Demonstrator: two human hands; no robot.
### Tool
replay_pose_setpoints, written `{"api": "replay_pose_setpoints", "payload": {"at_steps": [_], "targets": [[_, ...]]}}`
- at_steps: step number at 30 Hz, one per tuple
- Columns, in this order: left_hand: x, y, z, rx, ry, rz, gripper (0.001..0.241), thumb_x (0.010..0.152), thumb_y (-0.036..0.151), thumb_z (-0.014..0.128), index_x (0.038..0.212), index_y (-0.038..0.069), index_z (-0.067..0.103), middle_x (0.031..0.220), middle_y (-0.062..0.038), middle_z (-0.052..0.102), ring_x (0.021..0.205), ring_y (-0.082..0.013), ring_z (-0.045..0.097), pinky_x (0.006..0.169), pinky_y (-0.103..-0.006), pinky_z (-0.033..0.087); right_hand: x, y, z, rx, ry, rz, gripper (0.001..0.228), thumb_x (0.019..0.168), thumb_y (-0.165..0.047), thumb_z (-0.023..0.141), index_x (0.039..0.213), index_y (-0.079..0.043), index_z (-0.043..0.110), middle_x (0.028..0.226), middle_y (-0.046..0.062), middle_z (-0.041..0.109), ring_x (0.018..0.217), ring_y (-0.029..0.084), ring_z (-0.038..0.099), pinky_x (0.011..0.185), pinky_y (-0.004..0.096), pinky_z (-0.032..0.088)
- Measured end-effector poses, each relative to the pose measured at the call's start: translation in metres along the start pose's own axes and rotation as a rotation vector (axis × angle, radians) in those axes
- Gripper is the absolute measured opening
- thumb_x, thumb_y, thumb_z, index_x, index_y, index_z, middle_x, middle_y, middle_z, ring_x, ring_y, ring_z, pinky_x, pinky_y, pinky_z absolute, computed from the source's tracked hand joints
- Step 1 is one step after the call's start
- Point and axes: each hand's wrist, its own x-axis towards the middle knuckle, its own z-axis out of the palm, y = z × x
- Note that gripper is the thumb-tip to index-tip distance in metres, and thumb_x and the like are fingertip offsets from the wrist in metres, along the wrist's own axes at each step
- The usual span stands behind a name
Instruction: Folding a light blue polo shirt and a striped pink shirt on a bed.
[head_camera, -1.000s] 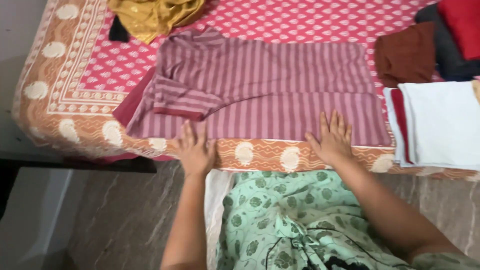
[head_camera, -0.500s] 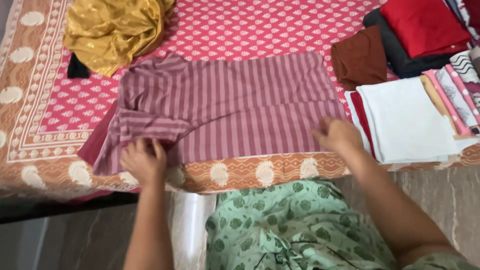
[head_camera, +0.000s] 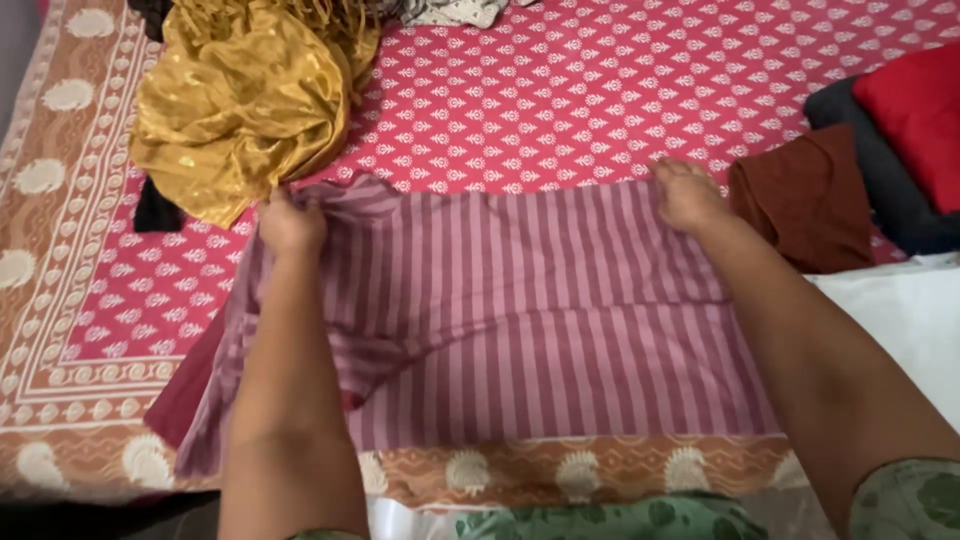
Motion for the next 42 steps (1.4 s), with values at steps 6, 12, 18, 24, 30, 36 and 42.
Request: {"api": "replay_pose_setpoints", "payload": {"at_steps": [6,12,18,24,30,36,42], "targets": [[0.025,0.009,0.036,0.022,-0.081,-0.116,0.074,0.07,0.049,0.087,0.123,0.001,0.065,0.122,-0.034,0.06,0.11,-0.0545,0.059,0.09,-0.057,0.049,0.001,-0.045,-0.062,-0.178,-0.262,0.104,0.061,0.071,-0.02,0.077,0.131,-0.017,0.065,0.129,0.012,0.064,0.13,0.035,0.048,0.111,0.054,0.03],[0.021,0.008,-0.004,-0.056,-0.066,-0.167,0.031,0.086,0.036,0.075,0.104,0.011,0.08,0.102,-0.023,0.074,0.095,-0.0408,0.068,0.086,-0.0507,0.052,-0.021,-0.023,-0.091,-0.006,-0.216,0.182,0.034,0.078,-0.028,0.082,0.107,-0.012,0.074,0.11,0.012,0.07,0.118,0.034,0.059,0.106,0.049,0.042],[-0.059,0.026,-0.136,-0.617,0.03,0.138,0.015,0.092,0.001,0.073,0.106,0.003,0.071,0.11,-0.015,0.063,0.102,-0.026,0.061,0.09,-0.0348,0.05,-0.11,-0.04,-0.145,0.179,0.262,-0.032,0.027,0.084,-0.017,0.083,0.103,-0.007,0.068,0.107,0.013,0.068,0.105,0.034,0.061,0.093,0.044,0.047],[-0.175,-0.024,-0.18,-0.747,0.122,0.249,0.009,0.102,-0.003,0.061,0.11,0.0,0.064,0.136,-0.014,0.055,0.133,-0.0246,0.054,0.113,-0.0342,0.045,-0.219,-0.066,-0.156,0.133,0.471,-0.118,0.014,0.09,-0.008,0.08,0.098,-0.011,0.069,0.102,0.009,0.065,0.108,0.033,0.056,0.097,0.046,0.043],[-0.266,-0.053,-0.175,-0.694,0.088,0.122,0.022,0.089,-0.009,0.058,0.109,0.0,0.062,0.139,-0.014,0.05,0.131,-0.0246,0.052,0.109,-0.0321,0.045,-0.295,-0.084,-0.128,-0.045,0.416,-0.179,0.022,0.082,-0.002,0.073,0.1,-0.014,0.071,0.103,0.008,0.062,0.109,0.032,0.057,0.1,0.05,0.043],[-0.281,-0.086,-0.143,-0.677,0.024,0.033,0.023,0.091,-0.008,0.069,0.111,0.002,0.065,0.144,-0.013,0.046,0.131,-0.0246,0.052,0.108,-0.0301,0.046,-0.311,-0.082,-0.116,-0.067,0.394,-0.174,0.021,0.085,-0.005,0.073,0.103,-0.015,0.072,0.102,0.008,0.06,0.106,0.033,0.056,0.095,0.049,0.043],[-0.276,-0.07,-0.155,-0.794,0.052,0.067,0.025,0.094,-0.006,0.076,0.115,0.002,0.065,0.143,-0.012,0.046,0.134,-0.0231,0.053,0.114,-0.0317,0.045,-0.314,-0.076,-0.124,-0.071,0.386,-0.172,0.018,0.083,-0.007,0.073,0.1,-0.014,0.073,0.101,0.006,0.061,0.104,0.031,0.058,0.094,0.047,0.044]]}}
